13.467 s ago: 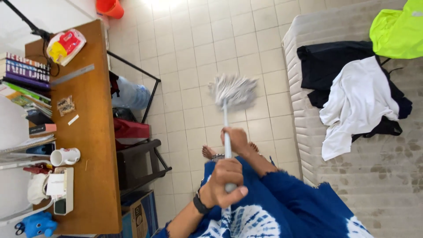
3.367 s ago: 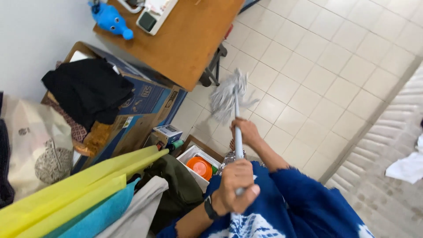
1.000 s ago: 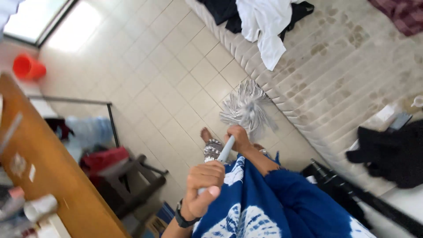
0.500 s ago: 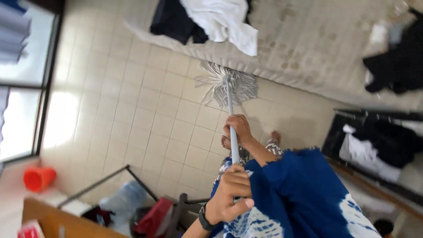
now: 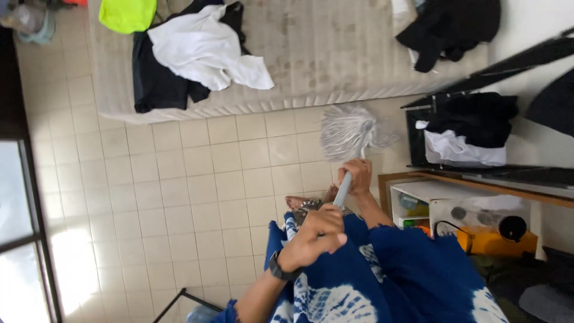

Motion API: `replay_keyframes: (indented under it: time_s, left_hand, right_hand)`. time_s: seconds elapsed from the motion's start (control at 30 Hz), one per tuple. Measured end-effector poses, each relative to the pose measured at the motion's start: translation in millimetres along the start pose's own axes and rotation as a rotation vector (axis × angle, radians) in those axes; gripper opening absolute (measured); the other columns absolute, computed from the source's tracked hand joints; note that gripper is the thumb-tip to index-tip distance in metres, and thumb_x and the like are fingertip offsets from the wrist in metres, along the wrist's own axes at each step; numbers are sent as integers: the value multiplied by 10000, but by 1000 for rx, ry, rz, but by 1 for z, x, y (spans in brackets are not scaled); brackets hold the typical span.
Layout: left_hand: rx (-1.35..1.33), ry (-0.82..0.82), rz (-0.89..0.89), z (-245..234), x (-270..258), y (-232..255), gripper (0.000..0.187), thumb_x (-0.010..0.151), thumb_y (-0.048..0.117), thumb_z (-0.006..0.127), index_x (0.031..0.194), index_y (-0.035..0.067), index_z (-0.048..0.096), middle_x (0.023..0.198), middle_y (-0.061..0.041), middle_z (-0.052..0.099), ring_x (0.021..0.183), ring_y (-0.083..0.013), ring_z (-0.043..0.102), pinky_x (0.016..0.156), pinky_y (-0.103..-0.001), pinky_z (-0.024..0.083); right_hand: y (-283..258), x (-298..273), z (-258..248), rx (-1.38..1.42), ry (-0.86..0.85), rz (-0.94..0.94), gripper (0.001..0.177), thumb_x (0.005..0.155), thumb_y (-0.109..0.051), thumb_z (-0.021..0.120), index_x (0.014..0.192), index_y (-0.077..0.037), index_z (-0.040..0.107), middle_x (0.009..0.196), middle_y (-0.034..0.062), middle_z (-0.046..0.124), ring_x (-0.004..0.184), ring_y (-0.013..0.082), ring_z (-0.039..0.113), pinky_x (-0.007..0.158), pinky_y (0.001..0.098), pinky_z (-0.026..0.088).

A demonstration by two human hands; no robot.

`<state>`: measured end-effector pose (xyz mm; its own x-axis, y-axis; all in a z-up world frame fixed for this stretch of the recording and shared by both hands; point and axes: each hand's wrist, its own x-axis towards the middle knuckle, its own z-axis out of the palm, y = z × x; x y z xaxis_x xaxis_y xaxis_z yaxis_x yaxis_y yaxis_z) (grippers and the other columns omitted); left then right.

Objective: The person mops a tiled floor using a white string mop. They move the mop back and forth across the room, covering areas near a desk, a mattress, and a window.

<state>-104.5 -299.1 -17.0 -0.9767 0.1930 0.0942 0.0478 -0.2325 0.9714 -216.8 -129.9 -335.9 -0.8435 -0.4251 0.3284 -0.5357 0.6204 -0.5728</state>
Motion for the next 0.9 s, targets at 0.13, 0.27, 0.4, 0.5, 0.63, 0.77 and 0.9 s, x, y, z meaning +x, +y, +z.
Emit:
replay_keyframes:
  time_s: [0.13,0.27,0.4,0.5,0.63,0.77,0.9]
  left_hand:
    - [-108,1,86,19,28,-17,546,994,87,616,472,190,491,479,58,449,483,-126,396,722,-313,371]
    - [-83,-20,15,33,43,21,526,1050,227,454,536,118,429,559,-18,472,548,-167,410,804,-350,385]
    - [-66,-47,-20,48,51,26,505,1025,264,493,545,137,400,553,-14,457,531,-165,384,763,-343,354]
    - [-30,-124,-21,56,69,14,508,1029,257,501,545,133,407,551,-13,464,540,-159,375,803,-347,349]
    - [13,-249,-36,62,94,7,509,1049,249,539,562,151,427,549,15,462,529,-133,381,786,-321,381]
    - [-9,-368,-44,42,116,10,497,1012,140,541,523,158,456,514,19,481,486,-139,402,768,-328,411]
    - [-90,-527,-140,0,140,33,529,1013,203,509,492,128,453,496,0,470,480,-143,398,770,-318,399]
  right_hand:
    - [56,-37,19,7,389,-119,206,957,-318,718,1035,-183,582,833,-80,648,761,179,648,827,421,434]
    - [-10,-17,-42,65,187,120,296,749,-172,531,541,-141,324,515,45,419,534,269,422,626,468,295]
    - [-6,-15,-58,55,189,23,288,718,-194,550,523,-141,344,501,22,458,521,233,408,620,413,282]
    - [12,-3,-61,1,282,106,261,639,-145,571,508,-146,346,491,14,463,518,235,448,635,396,311]
    - [31,4,-54,-39,344,261,220,600,-138,603,506,-185,409,535,-23,484,586,203,499,730,359,338]
    - [13,7,-53,-73,385,391,242,724,-77,609,552,-124,445,564,21,540,594,236,511,698,395,354]
    - [-19,3,-23,-199,541,473,174,689,-83,582,576,-154,470,556,-2,523,581,245,529,746,377,383]
